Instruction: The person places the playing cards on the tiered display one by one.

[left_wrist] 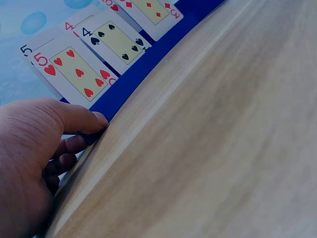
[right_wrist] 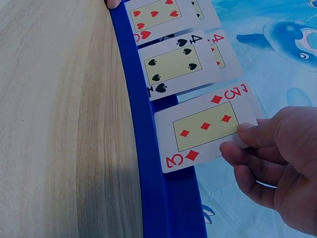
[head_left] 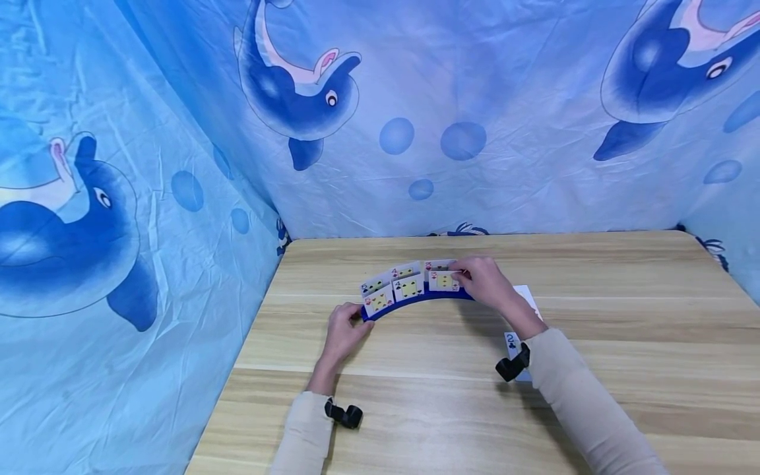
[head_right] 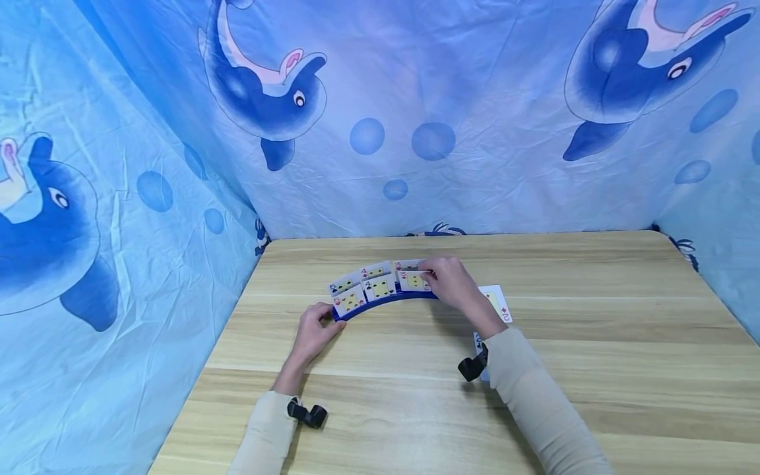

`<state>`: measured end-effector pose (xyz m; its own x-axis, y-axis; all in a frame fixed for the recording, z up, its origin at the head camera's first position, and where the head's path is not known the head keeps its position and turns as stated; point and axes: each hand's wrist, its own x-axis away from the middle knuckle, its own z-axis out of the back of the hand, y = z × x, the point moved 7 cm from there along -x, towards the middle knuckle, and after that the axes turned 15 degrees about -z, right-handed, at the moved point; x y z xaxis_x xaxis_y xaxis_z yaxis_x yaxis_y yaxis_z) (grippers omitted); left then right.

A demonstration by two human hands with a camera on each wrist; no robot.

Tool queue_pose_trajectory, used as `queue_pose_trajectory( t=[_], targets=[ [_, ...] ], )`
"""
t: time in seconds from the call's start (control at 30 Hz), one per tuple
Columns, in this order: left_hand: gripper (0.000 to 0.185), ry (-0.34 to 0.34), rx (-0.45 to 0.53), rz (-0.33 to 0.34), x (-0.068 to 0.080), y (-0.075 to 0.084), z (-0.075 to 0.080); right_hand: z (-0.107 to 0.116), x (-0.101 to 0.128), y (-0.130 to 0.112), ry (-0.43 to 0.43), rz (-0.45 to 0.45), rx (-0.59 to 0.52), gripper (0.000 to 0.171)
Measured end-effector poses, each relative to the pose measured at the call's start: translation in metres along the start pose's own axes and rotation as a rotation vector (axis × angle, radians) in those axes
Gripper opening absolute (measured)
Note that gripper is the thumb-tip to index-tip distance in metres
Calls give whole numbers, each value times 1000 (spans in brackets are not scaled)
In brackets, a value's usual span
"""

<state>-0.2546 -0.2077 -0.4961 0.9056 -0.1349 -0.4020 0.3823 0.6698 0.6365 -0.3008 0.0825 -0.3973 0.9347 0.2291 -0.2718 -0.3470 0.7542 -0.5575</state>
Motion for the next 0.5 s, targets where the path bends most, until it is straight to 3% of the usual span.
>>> queue_pose_trajectory(
  t=[0.5],
  targets=[
    [31,11,11,12,2,2,2,-3,-1,-1,-18,-14,2,15]
  ],
)
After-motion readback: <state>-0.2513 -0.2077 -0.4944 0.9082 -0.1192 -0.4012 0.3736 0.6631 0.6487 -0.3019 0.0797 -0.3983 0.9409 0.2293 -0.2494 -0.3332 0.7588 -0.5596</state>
